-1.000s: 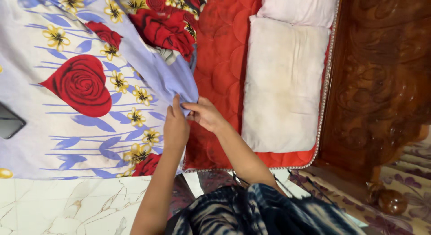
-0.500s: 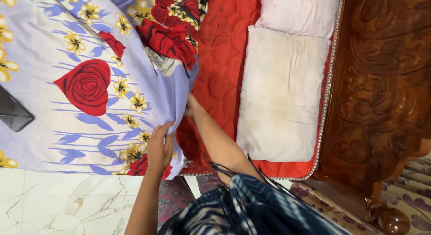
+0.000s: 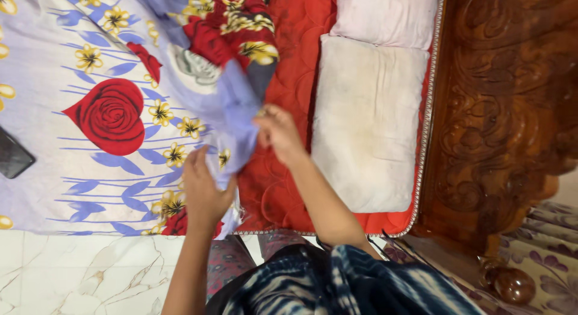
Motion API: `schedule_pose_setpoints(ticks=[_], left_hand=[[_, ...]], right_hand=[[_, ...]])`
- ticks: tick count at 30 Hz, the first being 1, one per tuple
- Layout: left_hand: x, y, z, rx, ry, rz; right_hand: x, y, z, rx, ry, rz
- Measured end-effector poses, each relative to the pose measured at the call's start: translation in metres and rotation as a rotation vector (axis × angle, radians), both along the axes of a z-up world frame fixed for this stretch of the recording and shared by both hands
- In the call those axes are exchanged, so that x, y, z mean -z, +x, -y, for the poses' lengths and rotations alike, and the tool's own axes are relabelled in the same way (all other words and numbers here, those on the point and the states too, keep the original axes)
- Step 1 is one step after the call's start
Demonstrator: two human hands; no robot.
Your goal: The person arranges two white pillows on a red mattress, then unfolds and spreads a floral patterned sheet over the bed. They smooth the sheet by hand and tuck the edges under the mattress to secure it.
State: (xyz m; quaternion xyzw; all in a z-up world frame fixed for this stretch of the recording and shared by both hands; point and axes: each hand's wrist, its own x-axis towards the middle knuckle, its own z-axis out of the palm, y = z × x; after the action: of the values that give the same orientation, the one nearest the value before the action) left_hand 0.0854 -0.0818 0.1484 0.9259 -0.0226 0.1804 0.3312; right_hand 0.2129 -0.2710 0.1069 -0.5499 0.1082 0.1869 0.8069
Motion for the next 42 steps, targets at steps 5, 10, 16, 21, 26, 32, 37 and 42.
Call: schedule_pose_setpoints(ticks=[5, 10, 16, 21, 26, 32, 37, 42], left_hand=[[0.009, 0.038, 0.049, 0.006, -0.281, -0.156], [0.039, 0.045, 0.021, -0.019, -0.386, -0.061], [0.068, 0.029, 0.009, -0.027, -1.019, -0.284], [0.052, 0.014, 0.008, 0.010, -1.466, -0.418], [0.042, 0.008, 0.000, -0.005, -1.770, -0.411], [0.080, 0.009, -0.035, 0.019, -1.839, -0.182], [0.074, 0.021, -0.054, -0.411, -1.414, -0.095], [0.013, 0.012, 0.011, -0.109, -0.282, -0.045]], right_hand=[[-0.032, -0.047, -0.019, -0.220, 0.074, 0.065], [0.015, -0.023, 0.024, -0.210, 0.219, -0.056], [0.085, 0.013, 0.015, 0.043, 0.166, -0.612], [0.158, 0.028, -0.012, 0.038, 0.611, -0.399], [0.188, 0.037, -0.031, 0.011, 0.697, -0.326], [0.153, 0.031, -0.007, -0.141, 0.235, -0.268], [0.078, 0.003, 0.050, 0.050, 0.075, -0.059], [-0.015, -0.045, 0.035, 0.236, -0.155, 0.344]])
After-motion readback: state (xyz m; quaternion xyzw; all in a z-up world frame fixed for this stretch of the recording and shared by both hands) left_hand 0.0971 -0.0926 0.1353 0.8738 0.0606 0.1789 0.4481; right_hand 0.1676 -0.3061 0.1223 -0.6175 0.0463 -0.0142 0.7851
